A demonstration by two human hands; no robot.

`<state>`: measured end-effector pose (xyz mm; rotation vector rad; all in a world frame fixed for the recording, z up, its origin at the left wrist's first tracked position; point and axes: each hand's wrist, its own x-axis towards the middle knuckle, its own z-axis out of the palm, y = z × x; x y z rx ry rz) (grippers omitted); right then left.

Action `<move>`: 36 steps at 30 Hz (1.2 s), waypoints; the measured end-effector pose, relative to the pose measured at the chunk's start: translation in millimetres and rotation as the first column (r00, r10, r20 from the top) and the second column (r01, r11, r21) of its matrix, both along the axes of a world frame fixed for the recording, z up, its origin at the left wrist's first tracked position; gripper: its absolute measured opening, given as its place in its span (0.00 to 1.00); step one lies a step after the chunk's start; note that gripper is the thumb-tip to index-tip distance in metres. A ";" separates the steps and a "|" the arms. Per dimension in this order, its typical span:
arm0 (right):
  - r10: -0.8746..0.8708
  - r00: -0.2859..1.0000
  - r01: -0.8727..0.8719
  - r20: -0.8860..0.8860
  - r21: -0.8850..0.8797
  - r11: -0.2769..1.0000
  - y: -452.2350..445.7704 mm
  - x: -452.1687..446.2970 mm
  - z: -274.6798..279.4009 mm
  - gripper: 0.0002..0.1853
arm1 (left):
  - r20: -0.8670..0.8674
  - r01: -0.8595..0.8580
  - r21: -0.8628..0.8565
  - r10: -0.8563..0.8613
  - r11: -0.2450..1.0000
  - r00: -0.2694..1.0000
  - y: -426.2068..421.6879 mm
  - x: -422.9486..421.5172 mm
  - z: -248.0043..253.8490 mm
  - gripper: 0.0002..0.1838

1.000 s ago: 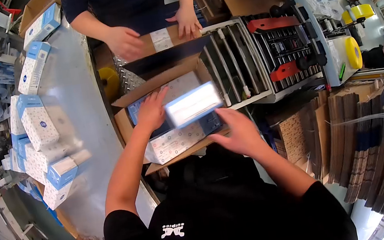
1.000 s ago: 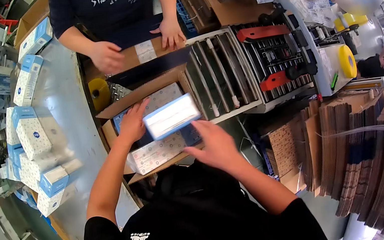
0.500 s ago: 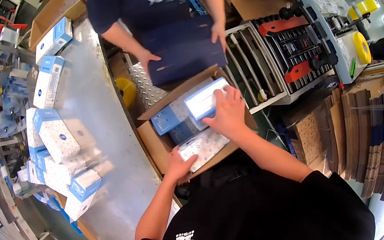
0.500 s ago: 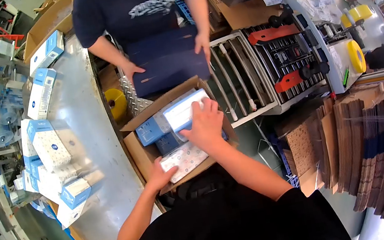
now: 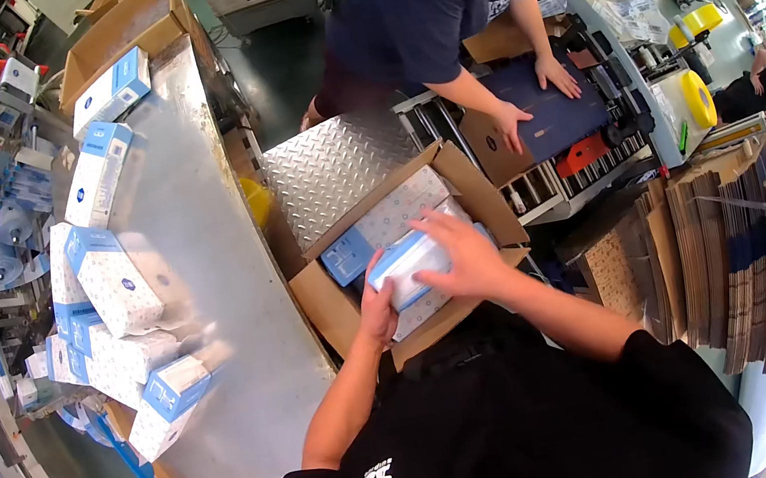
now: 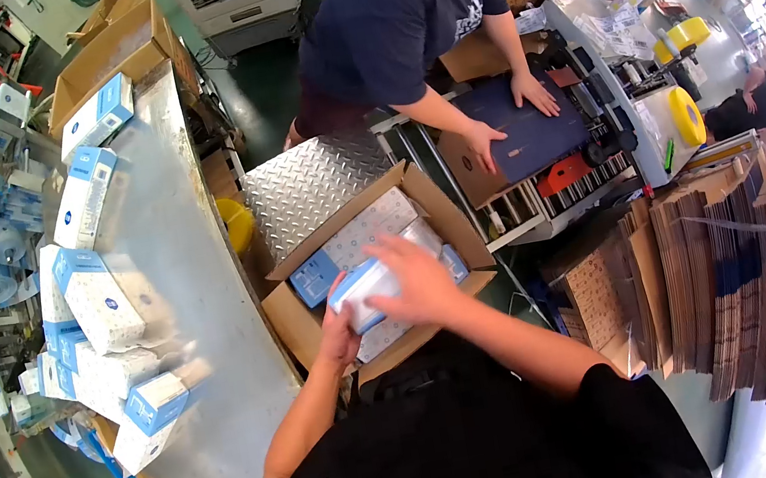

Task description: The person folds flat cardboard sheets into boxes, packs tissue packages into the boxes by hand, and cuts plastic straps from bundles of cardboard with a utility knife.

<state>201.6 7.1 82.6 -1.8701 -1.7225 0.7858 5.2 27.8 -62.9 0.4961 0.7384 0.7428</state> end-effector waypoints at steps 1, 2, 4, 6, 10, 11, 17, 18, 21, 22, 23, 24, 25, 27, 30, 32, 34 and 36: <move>0.061 0.996 -0.063 0.067 0.021 0.998 -5.4 -17.2 9.6 0.45 | -0.132 -0.004 0.049 0.010 0.999 0.991 -1.1 -2.0 -22.9 0.38; 0.050 0.997 -0.051 0.057 0.018 0.999 -14.8 -31.5 -6.7 0.45 | -0.420 0.068 0.208 0.027 0.976 0.907 3.7 -7.5 -53.5 0.33; 0.259 0.960 -0.247 -0.109 0.110 0.963 -16.0 -44.4 -57.4 0.40 | -0.673 0.171 0.498 0.255 0.850 0.694 15.2 -31.5 -48.5 0.31; 0.241 0.904 -0.287 -0.354 -0.082 0.954 -0.7 -51.2 -75.4 0.36 | -0.796 0.440 0.605 0.524 0.664 0.303 19.3 -51.2 -15.5 0.24; 0.007 0.990 0.016 -0.142 0.162 0.987 21.1 5.8 -71.7 0.26 | -0.814 0.381 0.536 0.341 0.754 0.470 -0.2 -58.8 -58.6 0.29; -0.144 0.986 0.121 0.082 0.240 0.963 22.4 35.6 -48.6 0.28 | -0.807 0.390 0.546 0.342 0.741 0.481 -0.8 -43.1 -44.2 0.29; -0.199 0.795 0.423 0.573 -0.290 0.858 -13.5 139.5 -74.1 0.17 | -0.850 0.382 0.436 0.233 0.815 0.473 10.4 44.9 -33.6 0.36; -0.276 0.791 0.451 0.546 -0.216 0.866 -22.7 149.1 -79.1 0.14 | -0.868 0.408 0.359 0.139 0.839 0.477 18.5 40.0 -43.0 0.34; -0.358 0.749 0.481 0.558 -0.085 0.873 -38.1 182.0 -74.9 0.09 | -0.897 0.744 0.403 0.391 0.533 0.206 15.7 16.3 -40.2 0.36; -0.343 0.762 0.475 0.549 -0.116 0.872 -38.4 179.2 -69.4 0.11 | -0.804 0.862 0.364 0.586 0.353 0.099 12.5 5.1 -49.7 0.38; -0.329 0.777 0.471 0.537 -0.149 0.869 -40.4 172.1 -65.5 0.15 | -0.802 0.867 0.363 0.589 0.342 0.103 5.9 4.7 -55.6 0.38; -0.211 0.838 0.350 0.502 -0.199 0.916 -45.3 165.6 -82.4 0.19 | -0.814 0.668 0.418 0.580 0.615 -0.024 -2.0 5.2 -61.9 0.36; -0.091 0.884 0.223 0.459 -0.242 0.944 -47.2 158.6 -98.4 0.24 | -0.836 0.390 0.446 0.531 0.805 -0.140 -8.4 3.9 -69.4 0.34; 0.249 0.878 0.041 0.408 -0.583 0.812 -53.1 139.0 -103.5 0.35 | -0.647 -0.188 -0.330 -0.077 0.925 0.758 9.5 -34.6 -110.9 0.30; 0.303 0.879 -0.015 0.368 -0.615 0.789 -68.9 152.0 -130.5 0.43 | -0.469 0.103 -0.075 -0.126 0.992 0.874 24.2 -41.1 -56.1 0.28; 0.365 0.910 -0.392 -0.195 -0.692 0.607 -73.7 181.4 -141.0 0.52 | -0.414 0.230 0.021 -0.201 0.973 0.888 18.8 -15.0 -25.8 0.28; 0.515 0.845 -0.449 -0.140 -0.709 0.543 -76.0 180.8 -124.2 0.55 | -0.754 0.748 0.495 -0.210 0.441 0.623 25.8 42.4 -46.9 0.29; 0.697 0.710 -0.502 0.103 -0.619 0.603 -53.6 179.6 -94.5 0.60 | -0.956 0.994 -0.104 -0.279 0.023 -0.093 57.0 108.0 22.2 0.30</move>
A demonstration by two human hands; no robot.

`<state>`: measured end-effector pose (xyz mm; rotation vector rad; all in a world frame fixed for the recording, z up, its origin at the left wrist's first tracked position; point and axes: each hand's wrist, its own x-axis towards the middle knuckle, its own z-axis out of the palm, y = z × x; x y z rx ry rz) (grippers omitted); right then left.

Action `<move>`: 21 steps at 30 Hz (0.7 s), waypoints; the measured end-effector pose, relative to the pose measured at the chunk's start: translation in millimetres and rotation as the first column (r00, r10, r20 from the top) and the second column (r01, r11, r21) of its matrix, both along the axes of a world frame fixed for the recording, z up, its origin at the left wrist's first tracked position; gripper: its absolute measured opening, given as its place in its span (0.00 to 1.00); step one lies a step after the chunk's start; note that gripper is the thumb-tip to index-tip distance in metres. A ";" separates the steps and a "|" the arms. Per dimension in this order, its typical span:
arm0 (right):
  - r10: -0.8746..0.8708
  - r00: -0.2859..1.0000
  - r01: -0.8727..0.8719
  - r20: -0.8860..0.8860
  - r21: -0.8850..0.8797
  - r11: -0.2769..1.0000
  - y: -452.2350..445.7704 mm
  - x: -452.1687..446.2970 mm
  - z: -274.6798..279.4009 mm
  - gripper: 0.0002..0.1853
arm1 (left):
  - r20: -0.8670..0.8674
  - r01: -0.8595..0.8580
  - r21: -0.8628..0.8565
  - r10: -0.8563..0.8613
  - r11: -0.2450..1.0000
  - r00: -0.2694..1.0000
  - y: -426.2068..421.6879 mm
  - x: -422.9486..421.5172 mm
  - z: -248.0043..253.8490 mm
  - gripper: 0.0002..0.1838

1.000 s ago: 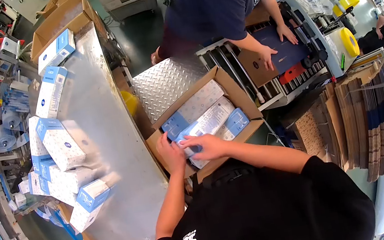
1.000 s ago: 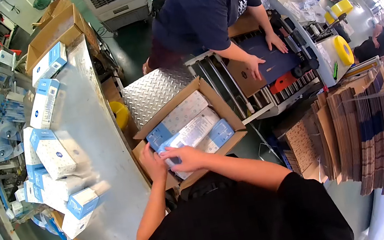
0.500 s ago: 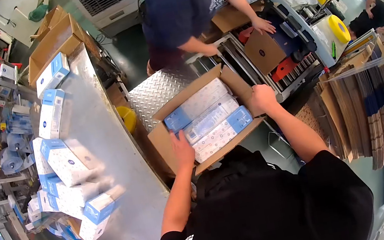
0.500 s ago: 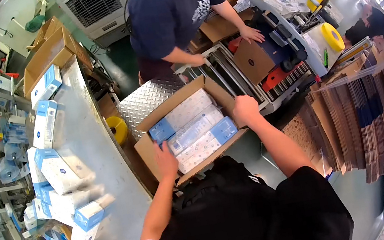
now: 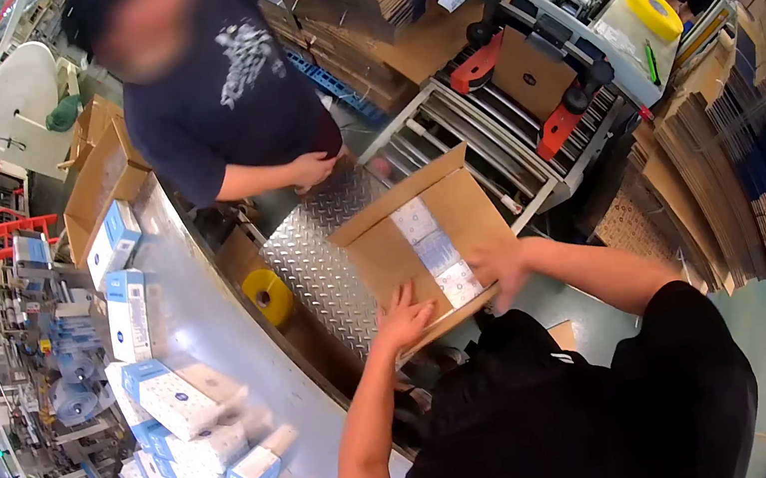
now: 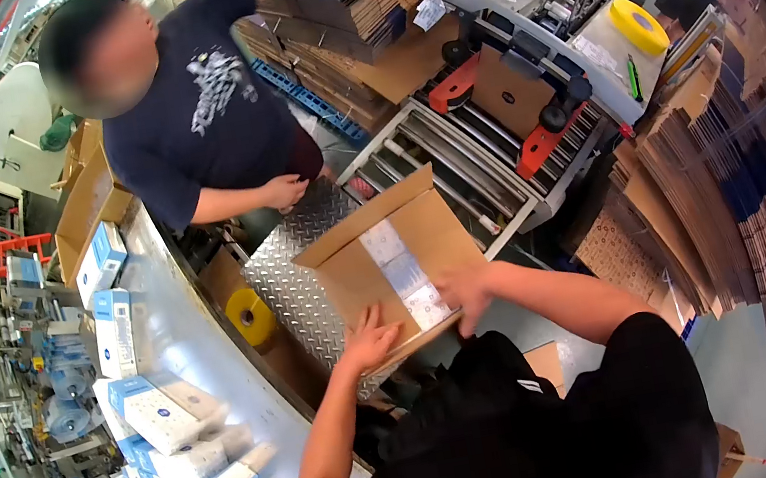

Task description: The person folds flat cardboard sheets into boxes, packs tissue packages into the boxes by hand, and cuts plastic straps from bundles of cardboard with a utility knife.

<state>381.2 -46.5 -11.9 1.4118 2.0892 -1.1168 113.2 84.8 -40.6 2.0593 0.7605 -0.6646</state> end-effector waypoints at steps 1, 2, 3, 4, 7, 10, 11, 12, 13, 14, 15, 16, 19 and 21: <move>-0.008 1.000 0.008 -0.003 0.010 1.000 12.4 14.1 -3.2 0.60 | -0.109 0.138 0.013 -0.136 0.990 0.985 12.1 20.6 2.0 0.30; -0.292 0.953 0.264 0.075 0.258 0.929 28.1 35.3 -10.3 0.62 | -0.045 -0.001 -0.041 -0.001 0.999 0.999 41.4 41.2 -8.1 0.30; -0.554 0.830 0.453 0.069 0.496 0.741 38.4 46.0 -19.8 0.65 | 0.003 -0.144 -0.106 0.145 0.984 0.989 67.0 53.8 -16.8 0.30; -0.549 0.834 0.452 0.058 0.500 0.739 36.9 48.1 -32.4 0.65 | 0.428 -0.280 0.291 0.138 0.915 0.893 73.9 64.1 15.6 0.31; -0.887 0.461 0.797 -0.021 0.449 0.403 22.5 52.0 -69.7 0.74 | 0.584 -0.430 0.718 -0.138 0.547 0.800 84.8 69.3 43.8 0.33; -0.938 0.302 0.919 -0.168 0.313 0.239 2.0 53.1 -92.2 0.77 | 0.383 -0.158 0.738 -0.214 0.656 0.899 52.9 20.8 -6.9 0.35; -0.909 0.343 0.896 -0.236 0.372 0.241 -0.7 49.6 -101.9 0.76 | 0.160 0.038 0.643 -0.183 0.765 0.970 28.8 1.6 -40.6 0.35; -0.915 0.327 0.915 -0.234 0.319 0.246 1.8 48.3 -96.5 0.68 | 0.360 -0.153 0.484 -0.037 0.862 0.932 11.2 -15.2 -31.2 0.32; -0.919 0.321 0.916 -0.229 0.320 0.241 13.3 48.0 -100.0 0.68 | 0.362 -0.148 0.479 -0.041 0.865 0.931 10.0 -20.2 -42.7 0.32; -0.902 -0.034 0.969 -0.430 0.206 -0.135 29.1 46.5 -105.7 0.57 | 0.458 -0.273 0.469 0.033 0.840 0.889 19.6 -19.2 -63.0 0.31; -0.735 -0.386 0.877 -0.557 0.026 -0.480 35.6 40.7 -114.1 0.46 | 0.537 -0.383 0.434 0.107 0.816 0.837 22.1 -19.6 -78.9 0.29; -0.811 -0.246 0.882 -0.530 0.224 -0.414 47.3 42.2 -132.8 0.37 | 0.582 -0.502 0.404 0.208 0.764 0.786 30.0 -12.8 -87.7 0.30; -0.969 -0.107 0.903 -0.223 0.386 -0.189 102.7 57.0 -110.6 0.19 | 0.621 -0.886 -0.041 0.707 0.462 0.340 34.0 20.1 -123.9 0.34; -0.973 -0.038 0.906 -0.227 0.404 -0.130 136.6 80.9 -103.7 0.16 | 0.603 -0.935 -0.163 0.782 0.316 0.159 16.8 47.7 -148.0 0.34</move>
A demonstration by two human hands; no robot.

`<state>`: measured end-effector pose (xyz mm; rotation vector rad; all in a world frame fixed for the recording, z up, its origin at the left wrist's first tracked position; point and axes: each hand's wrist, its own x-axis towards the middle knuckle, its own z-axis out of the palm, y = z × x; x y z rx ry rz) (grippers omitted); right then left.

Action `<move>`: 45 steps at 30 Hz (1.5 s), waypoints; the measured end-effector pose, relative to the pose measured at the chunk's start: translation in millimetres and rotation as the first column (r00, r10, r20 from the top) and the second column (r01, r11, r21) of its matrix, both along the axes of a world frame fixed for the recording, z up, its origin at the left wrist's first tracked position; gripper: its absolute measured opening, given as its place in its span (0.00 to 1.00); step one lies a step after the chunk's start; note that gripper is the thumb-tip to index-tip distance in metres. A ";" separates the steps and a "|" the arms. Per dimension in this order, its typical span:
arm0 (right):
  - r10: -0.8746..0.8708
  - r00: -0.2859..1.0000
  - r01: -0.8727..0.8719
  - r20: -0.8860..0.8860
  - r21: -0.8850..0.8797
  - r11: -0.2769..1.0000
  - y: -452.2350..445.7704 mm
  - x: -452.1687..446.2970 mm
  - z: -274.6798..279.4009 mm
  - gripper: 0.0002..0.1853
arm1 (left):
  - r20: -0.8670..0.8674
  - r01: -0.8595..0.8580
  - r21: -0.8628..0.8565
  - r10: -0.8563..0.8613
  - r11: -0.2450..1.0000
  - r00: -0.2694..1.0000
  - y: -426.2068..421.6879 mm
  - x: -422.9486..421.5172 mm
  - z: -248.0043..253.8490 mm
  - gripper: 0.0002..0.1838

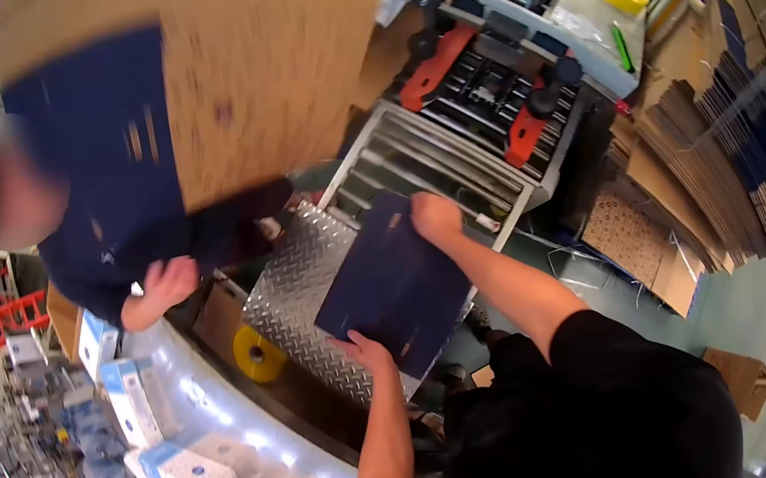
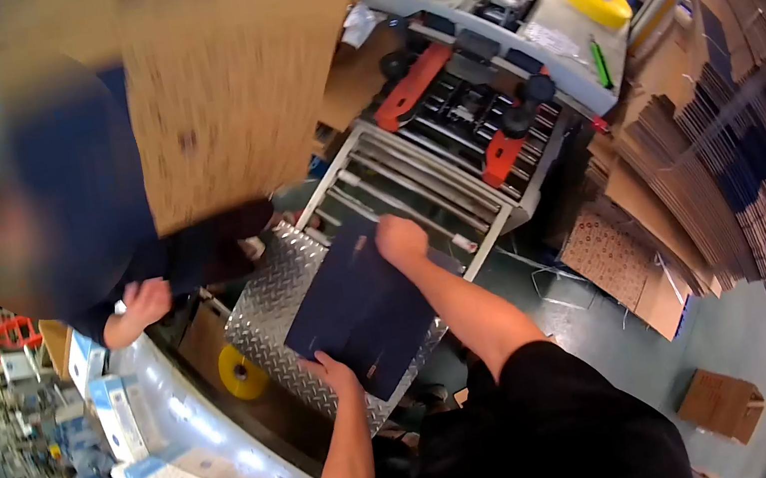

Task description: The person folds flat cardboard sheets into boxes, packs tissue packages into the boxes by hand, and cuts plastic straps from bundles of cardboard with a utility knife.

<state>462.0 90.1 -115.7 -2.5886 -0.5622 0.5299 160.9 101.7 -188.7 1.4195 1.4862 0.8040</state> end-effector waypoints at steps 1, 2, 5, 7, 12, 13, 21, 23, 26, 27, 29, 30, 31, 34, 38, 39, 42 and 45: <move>0.027 0.998 -0.030 0.051 0.060 0.998 16.0 12.2 -3.5 0.16 | 0.089 -0.180 -0.061 0.185 0.982 0.979 -4.7 14.2 -8.3 0.34; 0.080 0.997 -0.081 0.024 0.059 0.995 32.9 28.4 0.9 0.16 | 0.088 -0.164 -0.058 0.169 0.985 0.982 -6.2 31.9 -2.9 0.34; 0.164 0.949 -0.216 0.271 0.174 0.961 46.7 47.1 7.8 0.19 | -0.129 -0.216 -0.348 0.181 0.912 0.975 1.3 88.4 53.7 0.37; 0.249 0.841 -0.364 0.480 0.162 0.917 41.6 45.9 9.9 0.31 | -0.234 -0.176 0.019 0.176 0.984 0.956 14.6 92.0 -53.2 0.37; 0.444 0.819 -0.491 0.365 0.043 0.870 -6.1 46.7 9.5 0.40 | -0.153 -0.100 0.003 0.099 0.995 0.983 -4.4 162.7 3.1 0.37; 0.463 0.811 -0.499 0.357 0.009 0.866 -4.6 59.0 8.8 0.41 | -0.179 -0.069 0.015 0.070 0.998 0.981 -5.4 172.8 0.7 0.37; 0.345 0.851 -0.386 0.396 0.028 0.922 -0.4 125.1 9.0 0.42 | -0.201 0.164 0.148 -0.132 0.975 0.971 26.4 225.1 -34.5 0.43; 0.360 0.846 -0.409 0.392 0.045 0.912 -1.4 130.7 8.9 0.42 | -0.238 0.130 0.092 -0.105 0.987 0.966 24.0 234.0 -20.4 0.43; 0.349 0.839 -0.412 0.418 0.068 0.909 -2.6 153.6 8.5 0.43 | -0.232 0.073 -0.039 -0.080 0.997 0.969 23.0 267.0 4.6 0.41; 0.324 0.835 -0.398 0.445 0.081 0.914 -4.1 170.6 7.5 0.43 | -0.172 0.138 0.043 -0.129 0.989 0.977 27.4 281.5 -2.3 0.41; 0.238 0.822 -0.334 0.518 0.099 0.937 -7.7 215.3 6.2 0.42 | -0.148 0.242 0.174 -0.218 0.955 0.965 38.7 328.0 -8.7 0.41; 0.208 0.818 -0.307 0.536 0.100 0.947 -9.7 236.9 9.6 0.41 | -0.183 0.286 0.217 -0.249 0.933 0.951 45.2 354.3 -5.8 0.41; 0.208 0.815 -0.306 0.541 0.096 0.947 -9.8 252.6 8.9 0.41 | -0.175 0.286 0.217 -0.251 0.933 0.952 44.1 371.5 -0.7 0.41; 0.225 0.804 -0.288 0.550 0.029 0.957 -19.4 260.5 7.2 0.39 | -0.057 0.293 0.062 -0.290 0.954 0.955 29.0 392.8 23.9 0.41; 0.394 0.814 -0.451 0.426 0.039 0.891 -92.9 198.4 105.5 0.42 | 0.242 0.414 -0.190 -0.366 0.890 0.898 9.4 345.9 66.7 0.38; 0.396 0.781 -0.491 0.483 0.083 0.867 -117.5 192.9 131.5 0.41 | 0.308 0.531 -0.040 -0.495 0.846 0.812 9.5 320.7 51.0 0.36; 0.338 0.530 -0.538 0.778 0.000 0.843 -190.3 191.9 278.0 0.32 | 0.473 0.635 -0.082 -0.531 0.768 0.703 -21.7 211.8 29.7 0.34; 0.185 0.299 -0.336 0.936 -0.078 0.939 -247.0 190.6 429.1 0.25 | 0.153 0.641 -0.337 -0.631 0.690 0.760 -45.1 91.3 -41.1 0.33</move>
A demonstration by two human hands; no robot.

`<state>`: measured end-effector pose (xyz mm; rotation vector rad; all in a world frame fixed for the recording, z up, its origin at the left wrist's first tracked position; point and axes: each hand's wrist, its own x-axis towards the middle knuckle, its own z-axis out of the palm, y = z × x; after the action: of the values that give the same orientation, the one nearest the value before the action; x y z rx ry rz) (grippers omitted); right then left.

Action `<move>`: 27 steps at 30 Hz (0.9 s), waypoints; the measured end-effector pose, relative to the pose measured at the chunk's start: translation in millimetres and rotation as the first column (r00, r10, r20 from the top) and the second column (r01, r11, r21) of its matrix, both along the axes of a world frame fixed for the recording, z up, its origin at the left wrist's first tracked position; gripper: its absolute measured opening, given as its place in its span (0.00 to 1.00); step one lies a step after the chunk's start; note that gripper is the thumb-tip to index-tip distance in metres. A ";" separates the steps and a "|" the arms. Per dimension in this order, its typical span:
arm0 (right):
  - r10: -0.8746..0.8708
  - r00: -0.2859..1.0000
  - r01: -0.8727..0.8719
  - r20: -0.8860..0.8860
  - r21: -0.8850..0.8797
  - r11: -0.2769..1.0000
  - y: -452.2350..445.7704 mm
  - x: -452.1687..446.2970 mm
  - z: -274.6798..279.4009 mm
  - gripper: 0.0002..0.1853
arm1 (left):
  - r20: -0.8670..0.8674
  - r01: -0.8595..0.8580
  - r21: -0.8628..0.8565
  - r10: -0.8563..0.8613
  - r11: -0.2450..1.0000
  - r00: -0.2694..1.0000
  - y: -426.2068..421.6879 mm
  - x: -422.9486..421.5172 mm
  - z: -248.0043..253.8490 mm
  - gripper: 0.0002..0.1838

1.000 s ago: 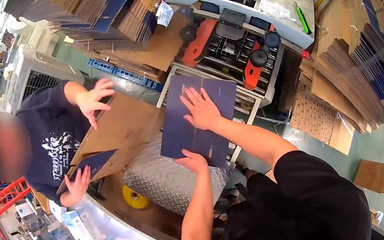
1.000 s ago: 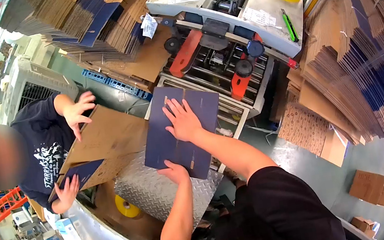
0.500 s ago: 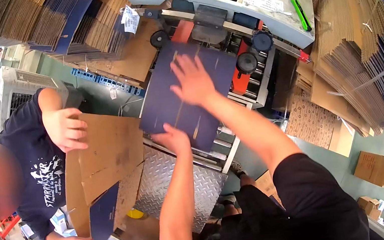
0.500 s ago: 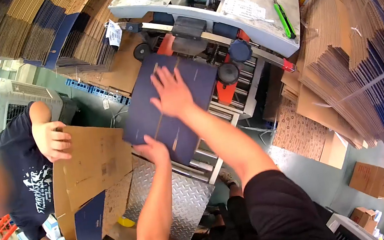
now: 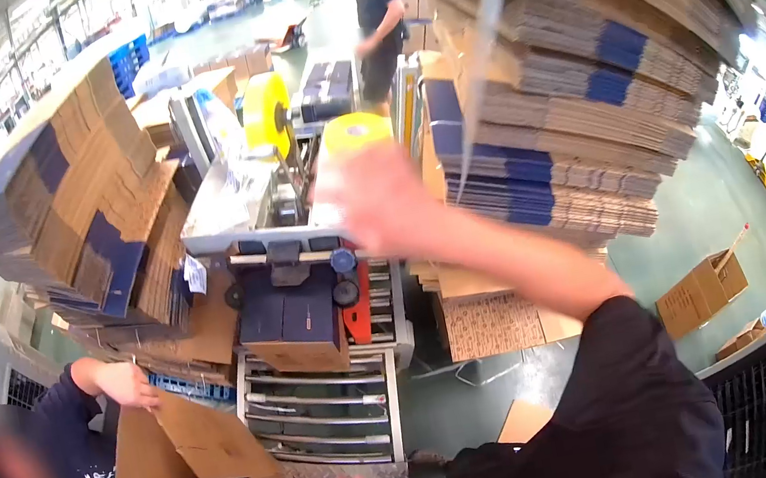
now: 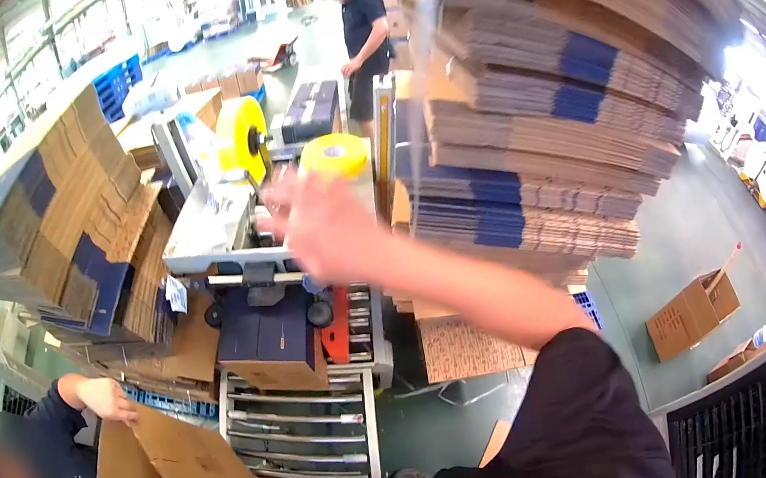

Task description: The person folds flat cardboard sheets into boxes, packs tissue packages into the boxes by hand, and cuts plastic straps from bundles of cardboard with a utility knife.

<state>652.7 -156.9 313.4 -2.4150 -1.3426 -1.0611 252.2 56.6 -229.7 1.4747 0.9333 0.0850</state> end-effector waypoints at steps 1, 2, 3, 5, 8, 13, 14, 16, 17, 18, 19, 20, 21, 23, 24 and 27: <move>-0.060 0.990 0.057 0.128 0.020 0.998 -23.0 -5.6 55.1 0.24 | -0.014 0.143 0.219 -0.144 0.965 0.990 -4.9 -32.9 -21.4 0.30; -0.112 0.926 0.084 0.360 0.092 0.992 -44.8 -6.4 102.6 0.19 | -0.069 0.258 0.454 -0.255 0.853 0.965 -10.4 -64.0 -37.2 0.28; -0.140 0.851 0.047 0.507 0.192 0.980 -65.3 -10.2 144.8 0.16 | -0.132 0.319 0.654 -0.312 0.686 0.941 -16.6 -92.3 -45.4 0.27; -0.302 0.609 0.007 0.734 0.376 0.927 -100.5 -20.5 222.9 0.16 | -0.162 0.361 0.628 -0.337 0.689 0.927 -20.4 -86.0 -32.5 0.26; -0.533 0.216 -0.008 0.818 0.547 0.837 -115.7 -55.4 320.8 0.16 | -0.167 0.373 0.528 -0.337 0.763 0.926 -14.2 -64.7 -18.9 0.25; -0.801 0.218 0.024 0.558 0.817 0.576 -167.9 -47.4 414.9 0.19 | -0.143 0.389 0.470 -0.366 0.793 0.920 -13.1 -54.0 2.8 0.22; -0.810 0.410 0.250 0.420 0.802 0.543 -170.9 -61.8 424.9 0.19 | -0.137 0.391 0.461 -0.372 0.796 0.918 -12.5 -54.8 5.3 0.22; -0.763 0.563 0.439 0.319 0.666 0.603 -190.4 -65.2 436.7 0.14 | -0.121 0.392 0.449 -0.380 0.803 0.917 -12.3 -56.4 5.8 0.21; -0.761 0.564 0.437 0.320 0.666 0.604 -202.4 -68.0 440.5 0.14 | -0.117 0.391 0.444 -0.380 0.806 0.918 -10.7 -59.9 6.0 0.21; -0.709 0.641 0.446 0.295 0.609 0.656 -208.5 -74.0 443.1 0.12 | -0.107 0.391 0.438 -0.385 0.810 0.917 -10.6 -61.6 5.6 0.20; -0.651 0.712 0.444 0.264 0.549 0.708 -209.9 -82.3 445.2 0.11 | -0.103 0.390 0.432 -0.385 0.813 0.917 -10.0 -64.6 3.3 0.20; -0.680 0.693 0.461 0.237 0.580 0.672 -212.8 -91.2 446.8 0.12 | -0.097 0.391 0.430 -0.389 0.814 0.916 -9.8 -68.4 1.4 0.19; -0.677 0.696 0.460 0.238 0.577 0.675 -214.0 -96.6 445.1 0.12 | -0.092 0.391 0.428 -0.391 0.815 0.916 -10.5 -72.5 -0.7 0.19; -0.724 0.593 0.413 0.351 0.640 0.648 -215.4 -112.6 437.8 0.12 | -0.086 0.395 0.431 -0.399 0.811 0.913 -9.3 -80.3 -6.5 0.18; -0.724 0.592 0.409 0.354 0.642 0.649 -217.4 -123.2 434.6 0.12 | -0.077 0.395 0.441 -0.404 0.806 0.911 -9.8 -82.4 -9.4 0.18; -0.328 0.903 0.128 0.277 0.556 0.822 -216.7 -165.9 424.9 0.11 | -0.047 0.386 0.485 -0.417 0.785 0.908 -11.3 -92.5 -23.0 0.16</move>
<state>486.8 -373.6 738.4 -2.0509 -0.6874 -1.7445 159.7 45.3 -252.7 2.1054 0.5392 0.0526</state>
